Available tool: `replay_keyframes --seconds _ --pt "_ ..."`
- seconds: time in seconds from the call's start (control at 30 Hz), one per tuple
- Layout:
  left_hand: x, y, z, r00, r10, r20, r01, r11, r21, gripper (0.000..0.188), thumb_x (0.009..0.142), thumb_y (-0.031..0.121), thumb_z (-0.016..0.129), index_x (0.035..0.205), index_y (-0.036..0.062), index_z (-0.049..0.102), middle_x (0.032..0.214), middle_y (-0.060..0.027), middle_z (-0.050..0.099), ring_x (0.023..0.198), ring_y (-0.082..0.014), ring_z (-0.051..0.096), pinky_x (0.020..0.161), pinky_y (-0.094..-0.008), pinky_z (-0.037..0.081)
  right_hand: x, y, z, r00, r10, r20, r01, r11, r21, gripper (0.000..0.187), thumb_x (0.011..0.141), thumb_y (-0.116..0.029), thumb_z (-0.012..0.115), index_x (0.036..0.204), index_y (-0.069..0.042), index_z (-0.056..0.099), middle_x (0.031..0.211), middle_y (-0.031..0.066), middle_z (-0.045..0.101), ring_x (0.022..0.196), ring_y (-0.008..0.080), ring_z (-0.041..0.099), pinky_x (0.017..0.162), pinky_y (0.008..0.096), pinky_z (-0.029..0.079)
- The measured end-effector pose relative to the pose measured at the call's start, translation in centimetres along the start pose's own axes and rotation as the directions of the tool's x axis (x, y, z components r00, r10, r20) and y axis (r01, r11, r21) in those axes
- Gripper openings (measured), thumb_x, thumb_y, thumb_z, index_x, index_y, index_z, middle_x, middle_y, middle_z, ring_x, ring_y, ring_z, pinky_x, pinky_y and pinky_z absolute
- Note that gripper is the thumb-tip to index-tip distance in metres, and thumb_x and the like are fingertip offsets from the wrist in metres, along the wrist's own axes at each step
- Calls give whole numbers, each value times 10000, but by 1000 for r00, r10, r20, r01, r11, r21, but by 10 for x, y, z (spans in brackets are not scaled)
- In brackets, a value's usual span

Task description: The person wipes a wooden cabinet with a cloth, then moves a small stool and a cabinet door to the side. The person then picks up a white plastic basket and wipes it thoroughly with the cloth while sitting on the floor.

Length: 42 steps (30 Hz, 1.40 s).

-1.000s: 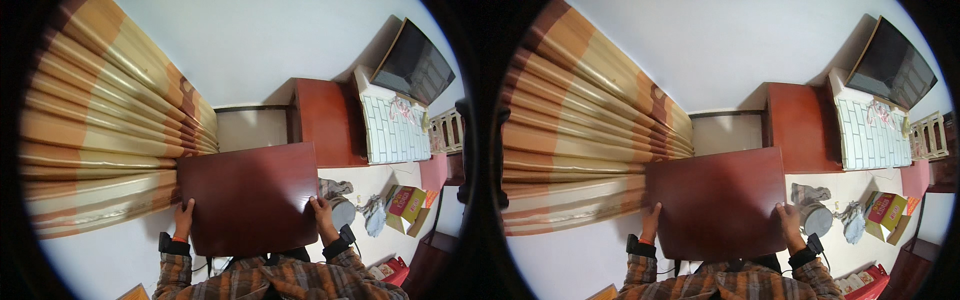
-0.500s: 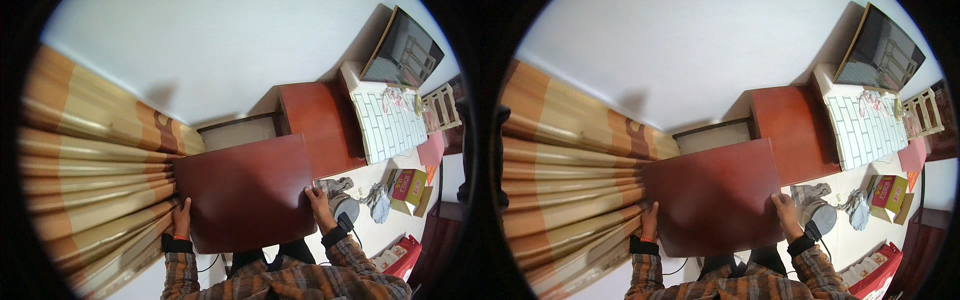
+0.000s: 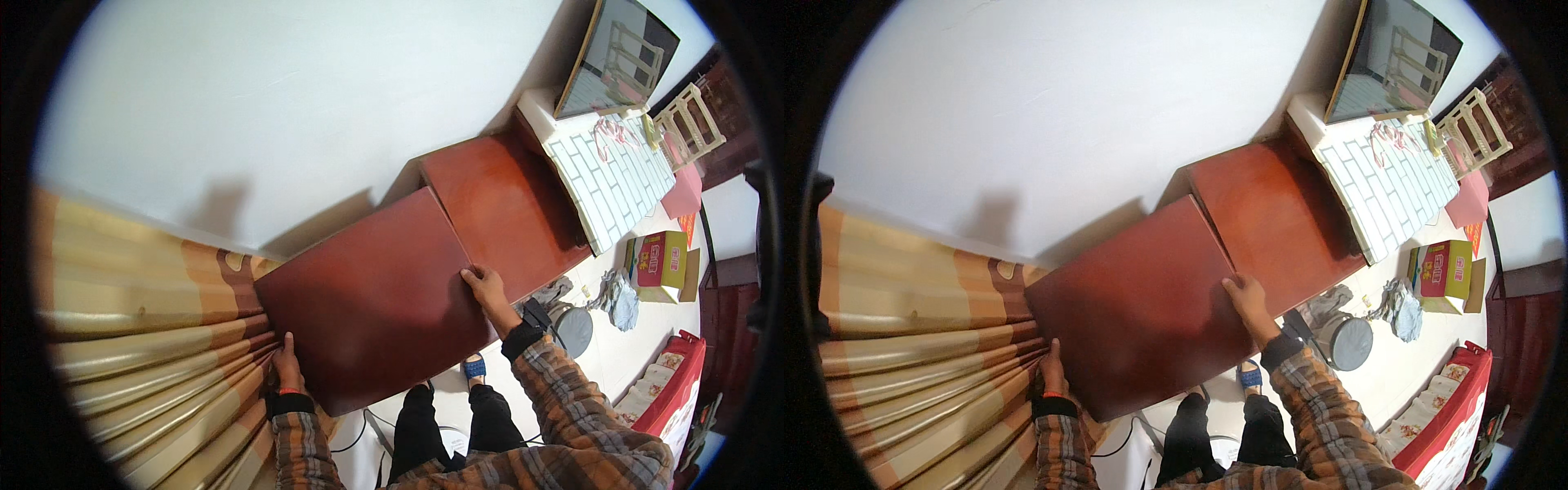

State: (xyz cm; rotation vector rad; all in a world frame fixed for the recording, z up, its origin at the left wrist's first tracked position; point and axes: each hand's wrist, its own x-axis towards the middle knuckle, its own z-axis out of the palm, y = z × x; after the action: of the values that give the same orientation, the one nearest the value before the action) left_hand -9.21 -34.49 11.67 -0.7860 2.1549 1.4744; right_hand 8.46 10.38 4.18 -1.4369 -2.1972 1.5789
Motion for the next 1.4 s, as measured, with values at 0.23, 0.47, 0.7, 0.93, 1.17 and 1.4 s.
replay_keyframes --seconds 0.23,0.47,0.7,0.93,1.17,1.4 --pt "64 5 24 998 63 -11 -64 996 -66 792 961 445 681 1455 -118 422 1506 -232 458 1350 -338 471 1162 -450 337 38 -17 40 994 -39 -106 37 999 -24 579 874 -389 734 1243 49 656 1168 265 695 1122 380 671 966 427 512" --pt "115 3 41 999 39 -24 -39 999 -8 797 989 401 652 1524 -89 321 1587 -226 351 1440 -343 378 1193 -449 296 59 -34 60 984 -107 -143 101 994 -51 558 900 -249 739 1334 64 584 1216 210 687 1126 289 660 978 362 496" --pt "121 8 45 985 169 41 -173 973 152 712 1030 348 592 1574 11 280 1613 -213 311 1486 -354 309 1212 -461 272 31 -52 72 935 -314 -166 255 919 -302 603 891 -130 691 1435 22 481 1390 255 557 1294 374 542 1116 406 410" --pt "70 -21 41 999 34 -19 -25 929 368 888 992 537 574 1590 -8 208 1639 -238 230 1496 -373 285 1209 -463 280 -35 -10 54 940 -117 -321 43 972 -230 622 888 -183 730 1413 41 483 1379 239 559 1274 381 538 1076 444 438" --pt "39 -45 35 979 -191 -68 203 903 378 1042 922 713 550 1585 -18 216 1615 -216 289 1449 -355 350 1161 -508 338 -44 22 61 913 366 -181 -161 730 664 616 821 -257 862 1288 23 573 1016 76 643 888 160 651 769 281 535" --pt "27 -27 40 960 -278 12 251 884 393 1108 874 824 475 1555 -31 299 1567 -185 381 1421 -329 389 1077 -528 412 -39 26 54 932 337 -134 -122 640 759 484 829 -80 835 1209 73 577 1026 85 695 926 154 657 800 284 550"
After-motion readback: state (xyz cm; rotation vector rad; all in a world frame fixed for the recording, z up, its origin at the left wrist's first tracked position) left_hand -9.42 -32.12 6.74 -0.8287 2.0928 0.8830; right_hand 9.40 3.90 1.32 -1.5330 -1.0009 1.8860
